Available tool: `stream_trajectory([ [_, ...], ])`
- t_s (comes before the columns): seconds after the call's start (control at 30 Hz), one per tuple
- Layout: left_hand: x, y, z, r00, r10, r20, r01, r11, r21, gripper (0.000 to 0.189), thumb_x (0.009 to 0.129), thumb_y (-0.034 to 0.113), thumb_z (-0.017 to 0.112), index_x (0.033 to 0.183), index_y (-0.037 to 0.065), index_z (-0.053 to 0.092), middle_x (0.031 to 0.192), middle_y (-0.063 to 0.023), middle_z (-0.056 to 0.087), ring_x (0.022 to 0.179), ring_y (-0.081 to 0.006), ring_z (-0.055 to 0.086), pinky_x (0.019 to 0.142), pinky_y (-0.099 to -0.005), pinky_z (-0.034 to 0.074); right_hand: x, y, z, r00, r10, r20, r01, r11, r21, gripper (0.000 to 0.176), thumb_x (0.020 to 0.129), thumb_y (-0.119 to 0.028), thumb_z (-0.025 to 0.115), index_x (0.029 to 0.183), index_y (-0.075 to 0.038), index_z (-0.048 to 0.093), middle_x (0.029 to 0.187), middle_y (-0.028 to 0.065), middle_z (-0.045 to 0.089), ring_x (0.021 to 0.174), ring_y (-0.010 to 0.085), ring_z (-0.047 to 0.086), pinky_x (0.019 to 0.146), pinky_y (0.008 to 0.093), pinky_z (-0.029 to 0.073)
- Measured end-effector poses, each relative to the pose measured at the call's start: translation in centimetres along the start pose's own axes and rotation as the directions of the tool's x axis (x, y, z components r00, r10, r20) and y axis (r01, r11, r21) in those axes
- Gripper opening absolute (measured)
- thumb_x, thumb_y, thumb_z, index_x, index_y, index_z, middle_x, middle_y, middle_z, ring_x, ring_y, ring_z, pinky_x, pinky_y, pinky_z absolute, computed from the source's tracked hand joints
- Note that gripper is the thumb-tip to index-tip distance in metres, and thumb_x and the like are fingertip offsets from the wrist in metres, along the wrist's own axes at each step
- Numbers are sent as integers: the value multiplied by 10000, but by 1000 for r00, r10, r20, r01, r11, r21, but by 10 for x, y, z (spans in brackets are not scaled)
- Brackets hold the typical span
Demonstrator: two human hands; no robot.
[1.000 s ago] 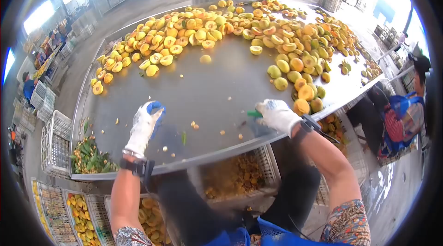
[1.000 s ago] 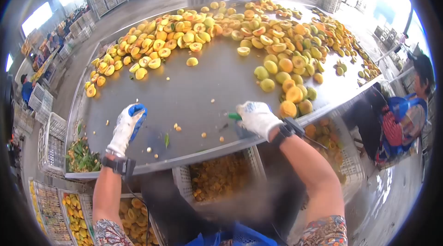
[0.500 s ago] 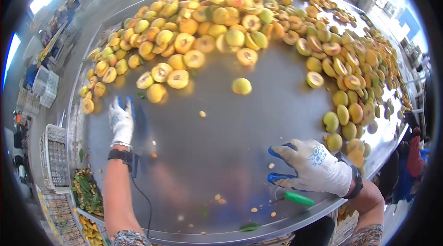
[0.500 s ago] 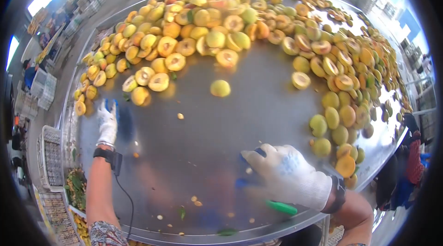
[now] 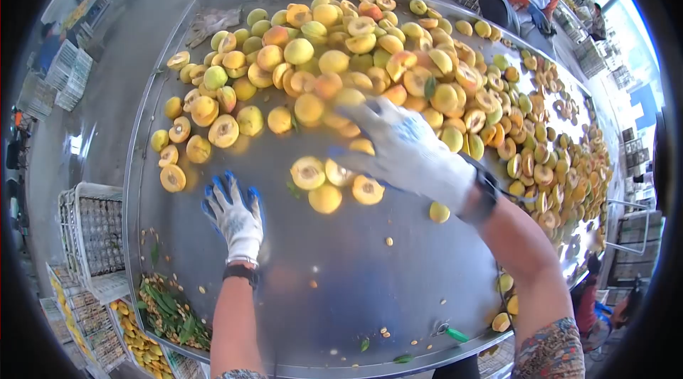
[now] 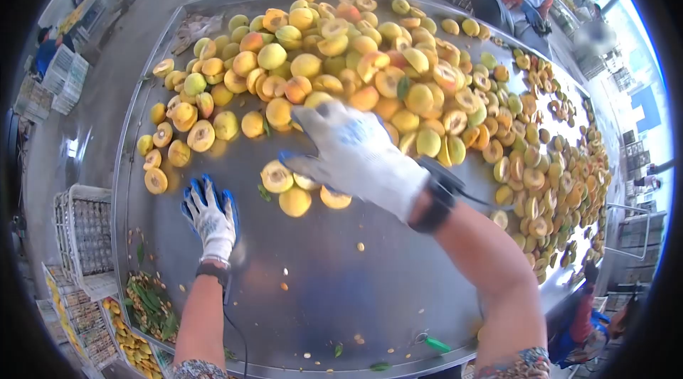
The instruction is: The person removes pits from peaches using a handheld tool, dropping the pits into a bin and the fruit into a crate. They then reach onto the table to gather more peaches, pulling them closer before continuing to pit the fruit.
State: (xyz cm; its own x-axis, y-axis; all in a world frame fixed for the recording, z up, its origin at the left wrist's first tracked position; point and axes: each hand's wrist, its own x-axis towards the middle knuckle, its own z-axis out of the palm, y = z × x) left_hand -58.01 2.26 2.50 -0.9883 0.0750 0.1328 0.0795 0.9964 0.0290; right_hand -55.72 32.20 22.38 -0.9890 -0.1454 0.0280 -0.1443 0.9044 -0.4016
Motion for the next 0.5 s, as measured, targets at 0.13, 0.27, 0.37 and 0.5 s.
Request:
stream_trajectory([
  [0.13, 6, -1, -12, 997, 8, 77, -6, 1000, -17, 651, 955, 443, 500, 1492, 96, 378, 1552, -235, 259, 1440, -435, 216, 1176, -586, 125, 122, 5, 9, 997, -3, -80, -10, 987, -163, 588, 876, -516, 630, 1316, -136, 539, 1203, 172, 568, 1156, 348, 564, 938, 487, 442],
  [0.27, 12, -1, -16, 985, -1, 175, 3, 1000, -12, 682, 944, 452, 496, 1502, 86, 356, 1578, -231, 207, 1449, -447, 180, 1178, -599, 99, 229, 17, 12, 991, 133, -17, -134, 963, -232, 739, 843, -612, 596, 1429, -181, 468, 1429, 204, 442, 1293, 389, 468, 1059, 518, 363],
  [0.37, 18, 0, -27, 965, -9, 262, 19, 999, -34, 704, 940, 435, 504, 1509, 59, 325, 1580, -239, 190, 1456, -452, 157, 1179, -607, 90, 291, 23, 20, 983, 180, -24, -179, 939, -292, 756, 854, -627, 569, 1460, -194, 438, 1499, 220, 375, 1353, 384, 417, 1103, 523, 318],
  [0.5, 21, -6, -23, 945, -8, 326, 38, 996, -84, 747, 884, 399, 597, 1474, 5, 360, 1560, -272, 181, 1449, -478, 137, 1168, -626, 77, 358, 29, 33, 962, 273, 19, -254, 918, -304, 732, 885, -624, 536, 1478, -212, 416, 1544, 192, 323, 1399, 373, 359, 1116, 537, 300],
])
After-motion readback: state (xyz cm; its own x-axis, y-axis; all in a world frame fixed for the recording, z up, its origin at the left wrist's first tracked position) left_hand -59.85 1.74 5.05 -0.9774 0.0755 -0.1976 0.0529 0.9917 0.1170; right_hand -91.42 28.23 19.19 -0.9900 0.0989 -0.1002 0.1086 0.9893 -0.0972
